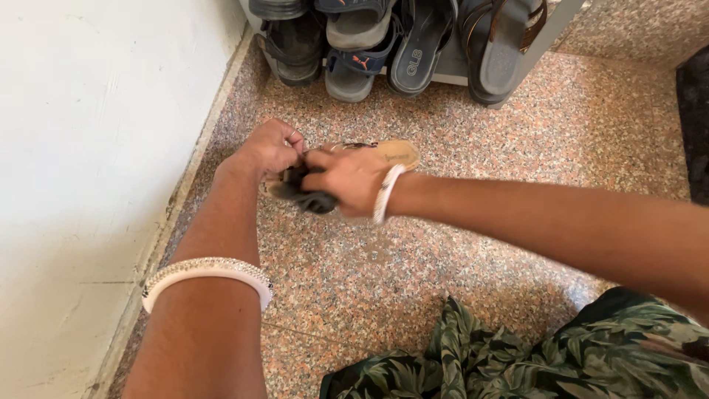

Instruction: The person cleans a pair of flip-flops with a dark cloth, wiping the soles and straps, then places them on a metal shoe rack. They continue to adjust and arrange other shoes on the rack.

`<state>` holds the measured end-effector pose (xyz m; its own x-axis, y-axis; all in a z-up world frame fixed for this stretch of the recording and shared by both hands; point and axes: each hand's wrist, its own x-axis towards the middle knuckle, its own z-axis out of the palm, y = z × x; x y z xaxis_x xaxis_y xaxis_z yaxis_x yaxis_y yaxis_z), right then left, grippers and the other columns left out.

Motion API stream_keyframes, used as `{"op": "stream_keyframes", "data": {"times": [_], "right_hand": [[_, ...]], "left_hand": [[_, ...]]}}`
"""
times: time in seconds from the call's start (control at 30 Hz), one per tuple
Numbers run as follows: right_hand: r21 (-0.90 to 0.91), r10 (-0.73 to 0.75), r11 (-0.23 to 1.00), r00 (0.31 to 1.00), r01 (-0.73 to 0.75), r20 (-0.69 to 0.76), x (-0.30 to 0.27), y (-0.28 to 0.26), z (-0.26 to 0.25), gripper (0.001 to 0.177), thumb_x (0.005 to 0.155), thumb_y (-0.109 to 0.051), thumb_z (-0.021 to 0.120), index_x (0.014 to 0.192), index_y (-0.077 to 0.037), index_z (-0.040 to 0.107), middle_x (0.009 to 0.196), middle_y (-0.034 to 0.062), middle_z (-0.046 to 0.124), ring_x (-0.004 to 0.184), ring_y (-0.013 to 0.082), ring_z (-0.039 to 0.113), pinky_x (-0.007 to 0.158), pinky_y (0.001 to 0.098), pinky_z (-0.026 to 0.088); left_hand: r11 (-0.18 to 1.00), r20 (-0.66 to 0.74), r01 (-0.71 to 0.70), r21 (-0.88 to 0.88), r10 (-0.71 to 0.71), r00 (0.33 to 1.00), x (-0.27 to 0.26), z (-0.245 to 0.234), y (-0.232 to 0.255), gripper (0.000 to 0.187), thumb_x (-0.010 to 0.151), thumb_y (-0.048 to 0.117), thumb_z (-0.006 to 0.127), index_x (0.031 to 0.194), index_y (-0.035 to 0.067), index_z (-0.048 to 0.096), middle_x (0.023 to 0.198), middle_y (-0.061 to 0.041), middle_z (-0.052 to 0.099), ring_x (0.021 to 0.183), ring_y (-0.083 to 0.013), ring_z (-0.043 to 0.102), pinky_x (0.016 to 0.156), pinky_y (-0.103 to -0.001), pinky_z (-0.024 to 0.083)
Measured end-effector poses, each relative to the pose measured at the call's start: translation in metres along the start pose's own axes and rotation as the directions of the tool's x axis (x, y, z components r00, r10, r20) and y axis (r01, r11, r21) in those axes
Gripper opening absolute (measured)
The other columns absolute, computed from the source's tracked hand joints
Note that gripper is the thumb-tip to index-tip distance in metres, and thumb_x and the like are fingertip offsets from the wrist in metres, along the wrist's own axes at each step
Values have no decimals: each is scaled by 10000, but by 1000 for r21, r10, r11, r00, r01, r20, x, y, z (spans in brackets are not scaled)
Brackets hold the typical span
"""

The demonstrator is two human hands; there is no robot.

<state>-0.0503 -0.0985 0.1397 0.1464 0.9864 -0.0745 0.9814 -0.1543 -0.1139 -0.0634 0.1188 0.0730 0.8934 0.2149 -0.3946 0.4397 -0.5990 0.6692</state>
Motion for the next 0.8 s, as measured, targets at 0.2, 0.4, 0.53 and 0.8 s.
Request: {"op": "stream_keyframes", "data": {"times": [0.2, 0.4, 0.53, 0.8], "right_hand": [[37, 137, 989, 986, -141, 98, -13, 33, -27, 283, 829, -266, 758, 1094, -166, 748, 1194, 104, 695, 952, 306, 723, 781, 447, 610], [-88, 376, 920, 793, -383, 479, 13, 56, -62, 428, 744, -180, 683, 1148, -69, 766, 944, 178, 729, 862, 332, 729, 747, 450, 591], [-49, 418, 877, 709, -478, 568, 15, 67, -81, 477, 653, -142, 623, 1084, 10, 760, 921, 207, 750, 816, 342, 733, 667, 454, 569], [36, 471, 842, 766, -538, 438, -6, 97, -75, 518, 599, -109, 693, 1116, -79, 715, 1003, 197, 752, 885, 364, 744, 766, 479, 592]], "left_hand": [[985, -23, -113, 132, 117, 993, 8, 14, 28, 134, 792, -40, 715, 716, 68, 690, 799, -58, 730, 744, -164, 641, 752, -372, 546], [920, -187, -269, 285, 329, 926, 9, 31, 62, 44, 840, 24, 745, 856, 55, 718, 942, -194, 730, 900, -330, 678, 825, -457, 535], [972, -240, -209, 107, 229, 943, 0, 32, 77, 105, 908, 7, 651, 941, 93, 701, 1022, -157, 737, 955, -283, 733, 875, -444, 543], [936, -231, -150, 317, 230, 945, -16, 15, 64, 272, 783, -97, 675, 951, 79, 796, 1063, -201, 750, 1010, -326, 730, 962, -415, 557]]}}
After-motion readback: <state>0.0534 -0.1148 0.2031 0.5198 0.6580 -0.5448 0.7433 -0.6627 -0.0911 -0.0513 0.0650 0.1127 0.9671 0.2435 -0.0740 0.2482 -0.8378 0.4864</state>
